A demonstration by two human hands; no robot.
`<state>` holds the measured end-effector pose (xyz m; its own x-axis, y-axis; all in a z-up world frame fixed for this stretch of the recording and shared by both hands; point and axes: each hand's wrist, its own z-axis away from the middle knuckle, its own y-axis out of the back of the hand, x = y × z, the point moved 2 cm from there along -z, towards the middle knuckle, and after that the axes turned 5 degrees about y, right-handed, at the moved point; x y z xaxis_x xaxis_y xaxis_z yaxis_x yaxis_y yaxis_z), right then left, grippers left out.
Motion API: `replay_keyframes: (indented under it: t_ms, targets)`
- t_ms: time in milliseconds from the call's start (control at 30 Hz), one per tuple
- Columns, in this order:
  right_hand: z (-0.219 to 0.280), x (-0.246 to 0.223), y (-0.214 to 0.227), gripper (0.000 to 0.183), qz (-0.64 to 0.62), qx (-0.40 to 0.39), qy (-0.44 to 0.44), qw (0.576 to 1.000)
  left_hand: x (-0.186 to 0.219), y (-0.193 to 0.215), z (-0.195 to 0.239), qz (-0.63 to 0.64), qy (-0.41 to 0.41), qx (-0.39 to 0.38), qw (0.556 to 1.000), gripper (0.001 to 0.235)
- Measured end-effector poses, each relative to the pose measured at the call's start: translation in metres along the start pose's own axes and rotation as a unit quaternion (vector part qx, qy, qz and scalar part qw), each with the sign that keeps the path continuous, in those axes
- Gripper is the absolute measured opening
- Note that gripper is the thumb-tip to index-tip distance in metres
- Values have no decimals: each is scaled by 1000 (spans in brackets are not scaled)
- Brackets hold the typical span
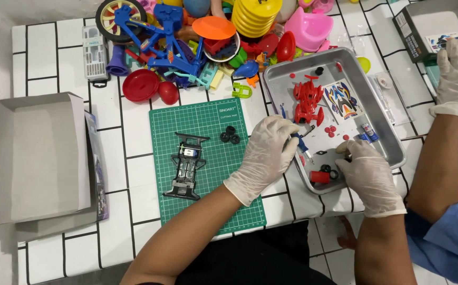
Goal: Assembling and adjusting small components of a toy car chassis using hands and a screwdriver.
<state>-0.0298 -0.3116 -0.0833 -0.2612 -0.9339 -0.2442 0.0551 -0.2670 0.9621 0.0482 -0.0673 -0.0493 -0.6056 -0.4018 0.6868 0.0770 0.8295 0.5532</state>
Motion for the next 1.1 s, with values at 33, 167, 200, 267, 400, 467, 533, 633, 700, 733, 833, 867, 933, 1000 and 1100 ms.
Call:
replay_keyframes:
  t_ms: [33, 167, 200, 267, 400, 467, 533, 633, 700, 733, 833, 867, 933, 1000, 1100]
  targets:
    - [-1, -1, 1, 32, 0, 0, 0, 1000, -4, -4, 0, 0, 0, 0, 1000, 24]
    - [-2, -27, 23, 30, -96, 9, 45, 994, -18, -19, -9, -55, -26, 4, 998, 21]
    - [0, -39, 33, 28, -134, 19, 65, 989, -21, -21, -12, -72, -47, 19, 996, 22]
    - [-8, -48, 35, 27, -148, 34, 117, 981, -33, -39, -21, -166, -63, -20, 984, 24]
    - [-19, -78, 43, 26, -174, 18, 162, 971, -55, -74, -31, -225, -33, -102, 968, 22]
    - [-34, -70, 31, 28, -163, 18, 182, 970, -55, -79, -33, -219, -29, -111, 969, 25]
    - [-48, -62, 20, 29, -151, 19, 203, 967, -53, -78, -36, -213, -26, -119, 969, 28]
    - [-67, -47, 1, 34, -132, 37, 216, 967, -48, -72, -36, -234, -9, -133, 963, 36]
    - [-80, -41, -10, 39, -99, 94, 227, 964, -47, -66, -36, -203, 3, -129, 971, 38]
    - [-84, -41, -12, 39, -99, 95, 227, 964, -48, -67, -36, -203, 2, -128, 971, 38]
    - [-92, -40, -19, 40, -83, 119, 226, 963, -51, -69, -36, -179, 7, -118, 977, 36]
    - [-93, -41, -20, 41, -64, 129, 227, 963, -51, -70, -37, -175, 13, -114, 978, 36]
    - [-97, -40, -27, 43, -46, 139, 229, 962, -52, -70, -38, -172, 19, -109, 979, 36]
    - [-102, -32, -37, 28, -70, 109, 189, 973, -52, -69, -39, -166, 32, -105, 980, 39]
    - [-87, -50, -9, 45, -58, 106, 164, 979, -50, -65, -39, -176, 33, -106, 978, 39]
